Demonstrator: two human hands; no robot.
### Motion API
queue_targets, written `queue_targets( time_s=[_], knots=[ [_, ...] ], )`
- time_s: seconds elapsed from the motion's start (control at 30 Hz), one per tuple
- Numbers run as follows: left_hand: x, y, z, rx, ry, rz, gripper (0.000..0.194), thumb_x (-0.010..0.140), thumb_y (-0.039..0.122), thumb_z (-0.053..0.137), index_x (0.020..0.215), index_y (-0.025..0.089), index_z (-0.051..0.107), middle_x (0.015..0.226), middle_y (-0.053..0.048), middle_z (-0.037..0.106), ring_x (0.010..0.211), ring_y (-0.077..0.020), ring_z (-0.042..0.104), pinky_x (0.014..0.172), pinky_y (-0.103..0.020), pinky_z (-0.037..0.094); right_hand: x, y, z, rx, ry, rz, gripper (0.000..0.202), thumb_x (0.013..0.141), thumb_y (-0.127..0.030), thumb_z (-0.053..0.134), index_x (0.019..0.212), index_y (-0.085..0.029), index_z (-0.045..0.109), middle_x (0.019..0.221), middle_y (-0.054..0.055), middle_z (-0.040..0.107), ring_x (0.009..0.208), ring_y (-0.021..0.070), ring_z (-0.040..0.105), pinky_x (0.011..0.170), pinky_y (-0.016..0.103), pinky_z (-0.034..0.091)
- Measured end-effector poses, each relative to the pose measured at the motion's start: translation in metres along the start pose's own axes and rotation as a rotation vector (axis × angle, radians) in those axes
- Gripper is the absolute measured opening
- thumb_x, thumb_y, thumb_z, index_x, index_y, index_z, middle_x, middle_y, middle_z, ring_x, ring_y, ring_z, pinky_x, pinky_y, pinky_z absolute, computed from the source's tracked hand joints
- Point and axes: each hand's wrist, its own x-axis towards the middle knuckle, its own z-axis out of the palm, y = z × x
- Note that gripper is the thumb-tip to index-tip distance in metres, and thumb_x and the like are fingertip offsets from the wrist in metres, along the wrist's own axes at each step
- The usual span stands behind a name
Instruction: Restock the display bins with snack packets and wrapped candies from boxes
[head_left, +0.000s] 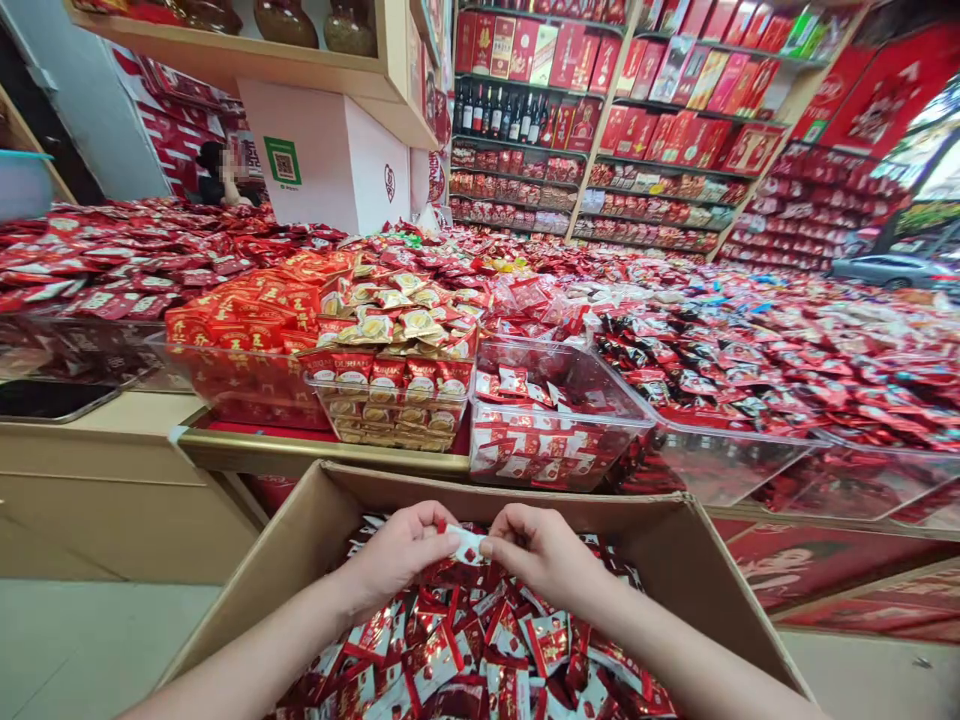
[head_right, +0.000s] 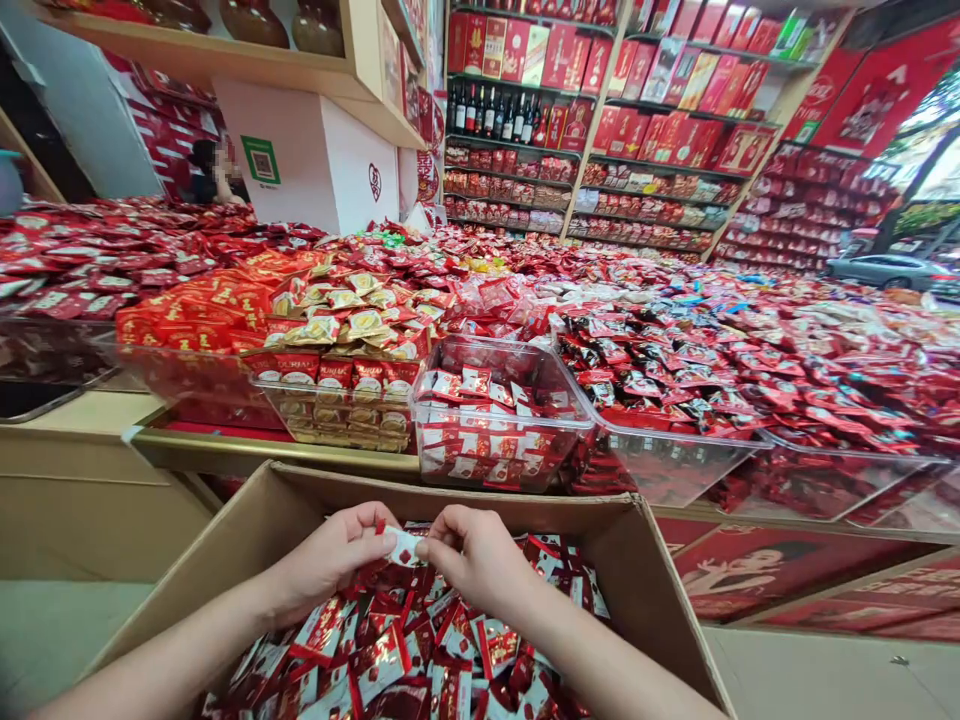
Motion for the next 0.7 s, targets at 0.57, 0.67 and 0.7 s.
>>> queue_targets(
  time_s=[0.57,0.67,0.7],
  knots=[
    [-0.001,-0.003,0.008,-0.269,-0.067,-0.136,0.021,0.076,0.04,0.044,0.086,0.022,0.046,0.081,0.001,0.056,0.07,-0.0142,0.057,0.063,-0.027,0.038,-0.011,-0.007,0.015,-0.387,0.075,-0.277,0.006,0.071,-0.016,0.041,0.07,-0.019,0.047,0.074,0.002,0.054,0.069,0.0132,0.047,0.061,0.023,0.037],
    [-0.002,-0.004,0.008,-0.232,-0.113,-0.143,0.024,0.073,0.03,0.051,0.094,0.021,0.044,0.083,-0.002,0.059,0.074,-0.0156,0.057,0.068,-0.029,0.039,-0.009,-0.004,0.016,-0.402,0.006,-0.376,0.002,0.067,-0.02,0.047,0.067,-0.02,0.049,0.076,0.002,0.057,0.071,0.0141,0.048,0.064,0.024,0.038],
    [-0.001,-0.004,0.008,-0.22,-0.107,-0.119,0.025,0.071,0.025,0.055,0.094,0.021,0.045,0.085,-0.002,0.059,0.077,-0.016,0.056,0.069,-0.03,0.039,-0.009,-0.002,0.017,-0.391,-0.028,-0.392,0.004,0.065,-0.024,0.051,0.065,-0.021,0.049,0.076,0.001,0.057,0.071,0.0146,0.049,0.065,0.024,0.039]
  ],
)
